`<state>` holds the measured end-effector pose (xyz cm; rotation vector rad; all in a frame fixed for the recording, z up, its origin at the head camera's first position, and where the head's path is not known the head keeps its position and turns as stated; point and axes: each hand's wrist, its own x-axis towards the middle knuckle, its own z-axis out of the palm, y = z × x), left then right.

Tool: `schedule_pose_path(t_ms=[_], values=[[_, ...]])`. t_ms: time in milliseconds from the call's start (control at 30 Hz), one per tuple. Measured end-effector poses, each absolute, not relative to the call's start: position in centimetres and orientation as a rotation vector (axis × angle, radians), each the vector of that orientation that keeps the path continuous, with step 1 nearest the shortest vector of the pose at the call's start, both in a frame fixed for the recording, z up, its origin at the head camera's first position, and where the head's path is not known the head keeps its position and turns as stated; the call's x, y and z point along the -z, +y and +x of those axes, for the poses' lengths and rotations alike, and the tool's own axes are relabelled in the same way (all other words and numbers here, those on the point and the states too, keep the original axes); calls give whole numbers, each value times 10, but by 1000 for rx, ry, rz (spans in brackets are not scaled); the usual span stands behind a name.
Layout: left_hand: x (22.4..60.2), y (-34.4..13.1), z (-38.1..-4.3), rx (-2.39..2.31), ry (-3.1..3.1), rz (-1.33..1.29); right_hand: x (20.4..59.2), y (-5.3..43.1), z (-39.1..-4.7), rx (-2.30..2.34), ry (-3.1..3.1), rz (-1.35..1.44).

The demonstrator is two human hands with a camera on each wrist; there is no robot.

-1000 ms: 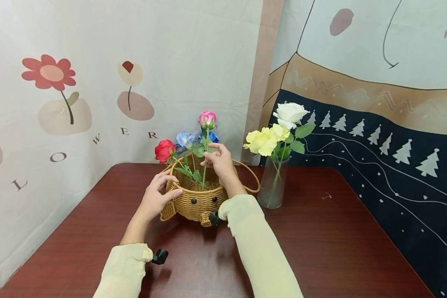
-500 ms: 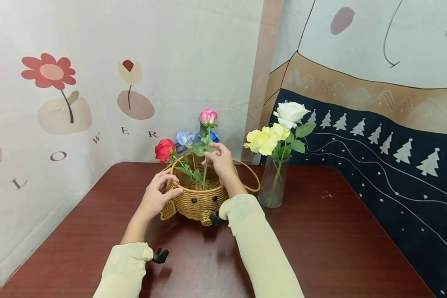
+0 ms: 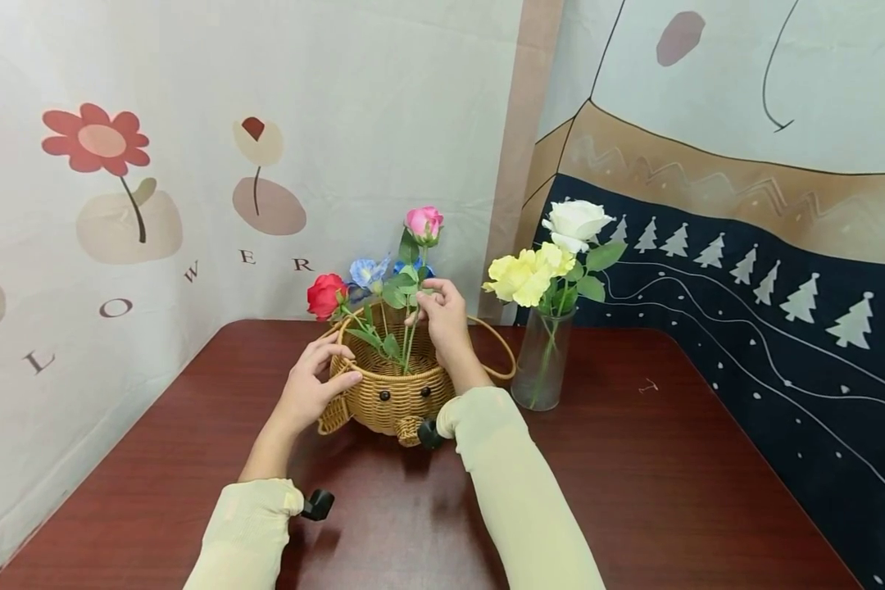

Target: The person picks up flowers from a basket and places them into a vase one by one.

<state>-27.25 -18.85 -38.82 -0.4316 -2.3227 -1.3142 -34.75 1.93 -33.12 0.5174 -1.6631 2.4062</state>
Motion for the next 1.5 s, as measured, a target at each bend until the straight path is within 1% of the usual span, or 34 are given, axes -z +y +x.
schedule_pose_path(t_ms=[367, 733, 1100, 1300, 1500], values=[[364, -178, -248, 1378, -2263, -479, 333, 22, -341, -2305, -1559, 530], [365, -178, -250, 1373, -2275, -480, 332, 21, -336, -2226, -1482, 499], [365, -181, -247, 1392, -2278, -449, 334, 19, -326, -1975, -1527, 412], [365, -181, -248, 1390, -2279, -442, 341, 30, -317, -1892, -1515, 349], [364, -180, -249, 1397, -2277, -451, 336, 37, -300, -1818, -1453, 345]])
